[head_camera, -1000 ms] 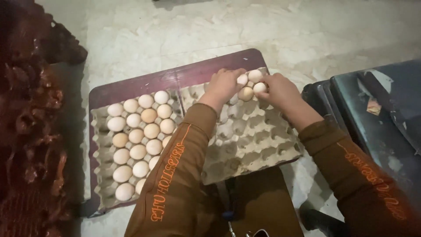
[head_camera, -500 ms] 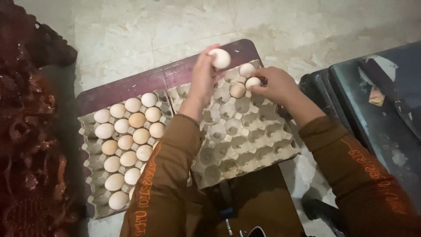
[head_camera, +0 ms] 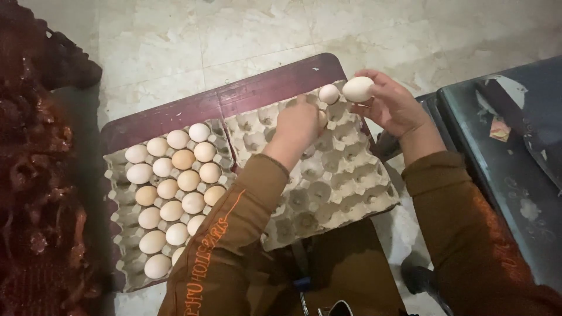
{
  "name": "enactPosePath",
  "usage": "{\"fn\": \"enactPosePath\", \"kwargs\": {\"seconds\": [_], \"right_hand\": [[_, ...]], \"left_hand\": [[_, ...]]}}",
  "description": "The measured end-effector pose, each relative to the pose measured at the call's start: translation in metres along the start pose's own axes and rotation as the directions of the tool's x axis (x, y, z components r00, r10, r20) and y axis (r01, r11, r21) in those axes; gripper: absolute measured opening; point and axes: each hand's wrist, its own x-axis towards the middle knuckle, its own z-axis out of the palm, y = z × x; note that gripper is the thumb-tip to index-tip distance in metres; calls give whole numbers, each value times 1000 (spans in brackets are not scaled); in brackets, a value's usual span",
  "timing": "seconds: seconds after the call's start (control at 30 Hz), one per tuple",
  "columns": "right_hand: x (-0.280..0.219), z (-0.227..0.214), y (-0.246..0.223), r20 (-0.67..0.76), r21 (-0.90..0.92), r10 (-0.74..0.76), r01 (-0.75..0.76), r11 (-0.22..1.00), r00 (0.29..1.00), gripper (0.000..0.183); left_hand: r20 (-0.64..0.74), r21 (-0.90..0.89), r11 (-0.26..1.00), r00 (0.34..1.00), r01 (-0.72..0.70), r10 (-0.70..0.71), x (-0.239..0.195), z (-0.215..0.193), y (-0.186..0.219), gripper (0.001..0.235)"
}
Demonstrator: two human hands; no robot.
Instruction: The person transfers eggs by hand between two cardboard egg trays on a small table, filling empty slots and occasionally swapping eggs between trays. The person handles eggs one at a time, placing them into the tray compartments without using any tools.
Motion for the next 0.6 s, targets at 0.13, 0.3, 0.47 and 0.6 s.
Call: {"fn": "enactPosePath", "kwargs": {"seconds": [0.13,0.3,0.47,0.6], "right_hand": [[31,-10,19,-186,-167,-16,-15,986,982,26],[54,5,17,14,-998,-126,5,-70,992,57],[66,32,18,-20,-918,-58,-41,-394,998,54],[77,29,24,-23,-788,-16,-28,-614,1000,45]], "left_hand": [[34,-238,967,996,89,-83,-37,-57,-1,56],[-285,-814,562,944,-147,-167,-112,-99,-43,54],[-343,-680,724,821,120,-457,-232,-147,-151,44],[-363,-540,706,630,458,-686,-299,-140,-225,43]]}}
